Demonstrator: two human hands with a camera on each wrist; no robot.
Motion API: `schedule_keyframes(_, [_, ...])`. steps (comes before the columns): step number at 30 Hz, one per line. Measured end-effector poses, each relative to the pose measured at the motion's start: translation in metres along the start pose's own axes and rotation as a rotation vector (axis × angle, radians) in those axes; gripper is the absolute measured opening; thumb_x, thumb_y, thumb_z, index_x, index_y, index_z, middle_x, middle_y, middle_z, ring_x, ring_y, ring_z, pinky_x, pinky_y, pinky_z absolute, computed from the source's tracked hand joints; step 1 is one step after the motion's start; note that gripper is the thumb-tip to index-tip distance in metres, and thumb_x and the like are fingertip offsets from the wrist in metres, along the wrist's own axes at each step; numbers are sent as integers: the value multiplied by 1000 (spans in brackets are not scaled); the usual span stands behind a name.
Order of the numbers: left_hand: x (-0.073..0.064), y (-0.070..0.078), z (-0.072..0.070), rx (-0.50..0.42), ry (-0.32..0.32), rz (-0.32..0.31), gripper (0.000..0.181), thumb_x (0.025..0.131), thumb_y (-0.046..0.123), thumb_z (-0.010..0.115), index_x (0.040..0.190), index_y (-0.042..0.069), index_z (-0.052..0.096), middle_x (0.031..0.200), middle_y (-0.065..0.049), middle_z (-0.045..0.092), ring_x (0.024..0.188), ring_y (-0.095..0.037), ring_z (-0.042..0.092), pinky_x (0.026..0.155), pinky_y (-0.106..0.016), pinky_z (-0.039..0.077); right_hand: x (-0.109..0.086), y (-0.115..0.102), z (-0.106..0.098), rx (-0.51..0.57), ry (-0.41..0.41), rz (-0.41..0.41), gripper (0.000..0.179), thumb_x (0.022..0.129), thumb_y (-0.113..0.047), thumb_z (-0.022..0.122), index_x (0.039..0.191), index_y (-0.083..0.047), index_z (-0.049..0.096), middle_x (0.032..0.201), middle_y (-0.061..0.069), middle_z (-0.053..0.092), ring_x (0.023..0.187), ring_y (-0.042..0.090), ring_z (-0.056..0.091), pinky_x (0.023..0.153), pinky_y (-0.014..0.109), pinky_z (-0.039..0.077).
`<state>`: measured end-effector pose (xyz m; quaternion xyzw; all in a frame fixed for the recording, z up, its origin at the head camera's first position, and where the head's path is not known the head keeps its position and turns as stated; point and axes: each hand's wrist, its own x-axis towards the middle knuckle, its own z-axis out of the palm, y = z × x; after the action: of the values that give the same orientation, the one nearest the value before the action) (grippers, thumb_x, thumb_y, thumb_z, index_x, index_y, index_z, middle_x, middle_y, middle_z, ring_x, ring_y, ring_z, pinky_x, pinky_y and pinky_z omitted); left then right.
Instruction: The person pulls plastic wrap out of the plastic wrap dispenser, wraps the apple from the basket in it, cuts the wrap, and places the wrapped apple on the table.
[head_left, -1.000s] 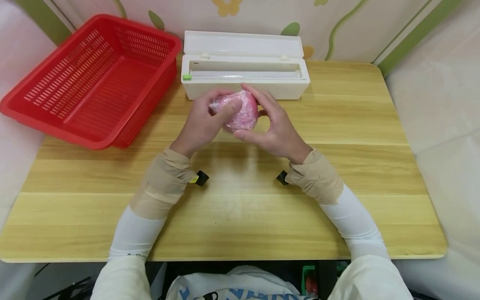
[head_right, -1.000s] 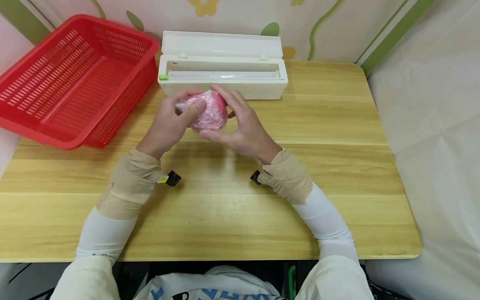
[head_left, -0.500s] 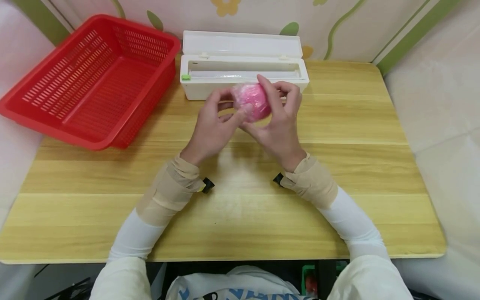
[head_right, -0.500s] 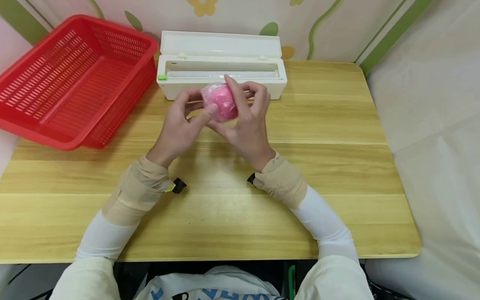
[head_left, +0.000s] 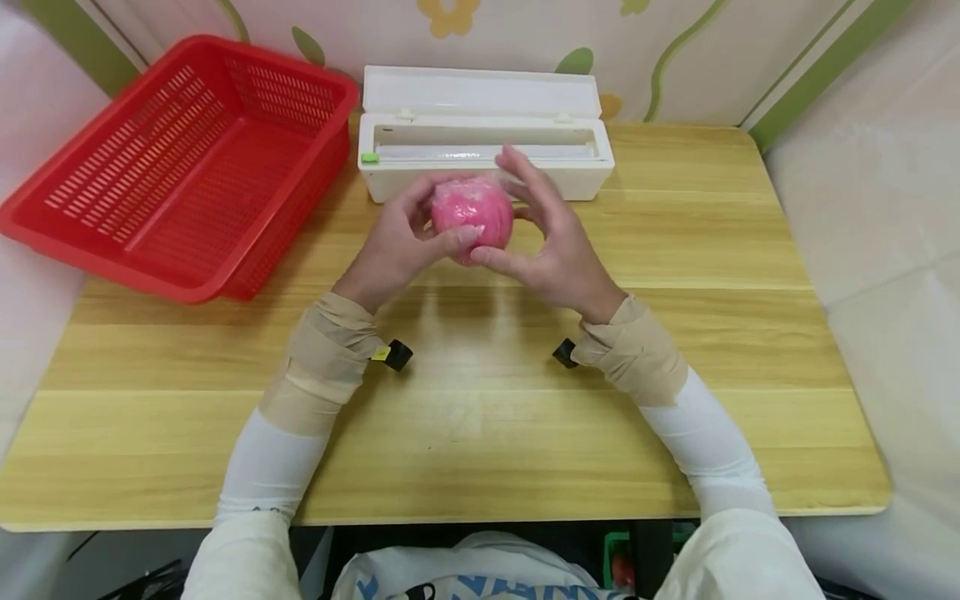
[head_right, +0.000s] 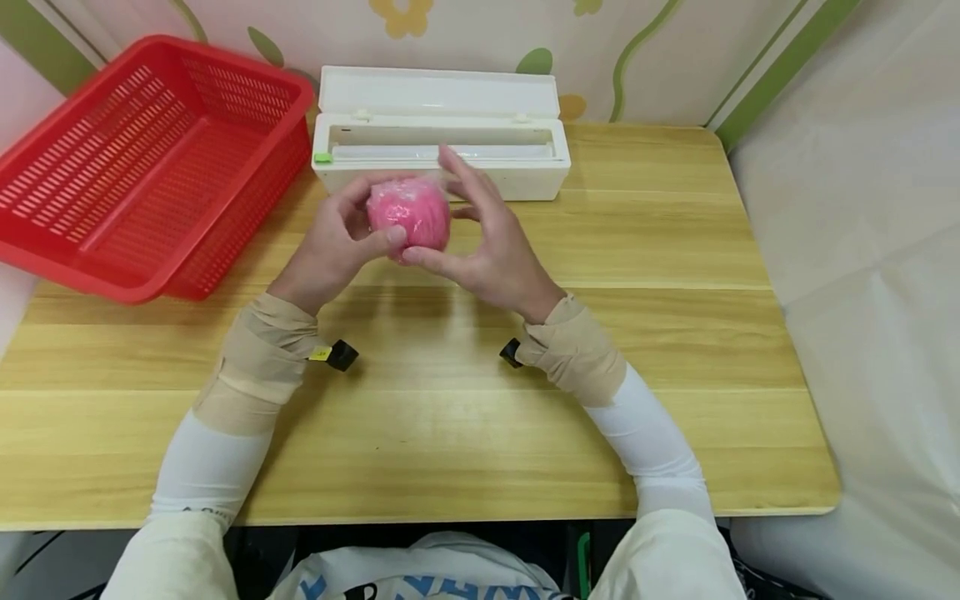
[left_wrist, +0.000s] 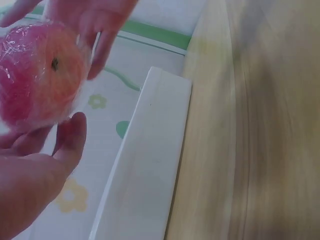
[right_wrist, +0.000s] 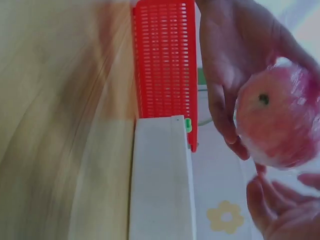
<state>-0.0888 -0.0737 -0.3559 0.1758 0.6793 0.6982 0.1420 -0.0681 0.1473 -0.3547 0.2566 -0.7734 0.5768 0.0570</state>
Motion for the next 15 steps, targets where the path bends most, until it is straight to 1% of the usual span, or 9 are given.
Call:
schedule_keyframes(1, [0,0,-1,5,-33,8,61,95,20,76,151,18,52,149,-6,55,134,-25,55,104,-35,59,0,1,0,31,-34,18,93,85,-1,85,164,-9,36,163,8,45,140,22,56,114,42,52])
schedule_keyframes(3, [0,-1,-3,25,-88,33,61,95,17,76,152,18,53,150,-4,54,134,-25,53,107,-36,57,0,3,-1,50,-83,14,89,86,1,85,162,-7,40,161,9,50,138,22,58,115,37,51])
schedule_keyframes(5, [0,-1,-6,70,-110,35,63,95,17,77,153,19,53,151,-2,54,134,-25,53,110,-40,53,1,5,-2,41,-108,-6,85,85,1,85,159,-5,44,158,11,55,136,23,60,114,37,52])
schedule_keyframes(7, [1,-1,-9,137,-107,25,66,94,19,78,154,20,52,151,-1,54,134,-23,53,112,-43,50,1,7,-3,7,-114,-14,84,84,-2,87,158,-5,47,156,11,57,138,23,60,115,37,52])
schedule_keyframes(8, [1,-1,-10,161,-103,15,67,94,19,79,155,19,51,151,-1,54,133,-22,53,114,-44,49,2,8,-4,-12,-115,-4,84,84,-4,88,158,-6,47,156,10,58,138,22,61,115,37,52])
schedule_keyframes(10, [2,-2,-12,200,-86,-4,70,93,21,81,156,17,50,151,-2,55,133,-22,55,116,-45,49,2,10,-5,-39,-118,38,89,85,-9,89,161,-7,43,159,10,55,138,21,61,116,37,51])
schedule_keyframes(12, [4,-5,-13,229,-68,-18,71,93,20,81,156,14,49,151,-4,55,132,-22,57,117,-43,50,3,14,-5,-60,-126,87,91,86,-13,89,162,-7,40,158,11,55,137,20,61,117,37,50])
schedule_keyframes(15, [6,-10,-13,259,-58,-25,70,93,18,82,155,11,50,152,-5,56,133,-22,59,116,-41,51,3,18,-6,-113,-141,140,92,87,-18,88,163,-6,38,165,12,45,142,19,56,115,37,51])
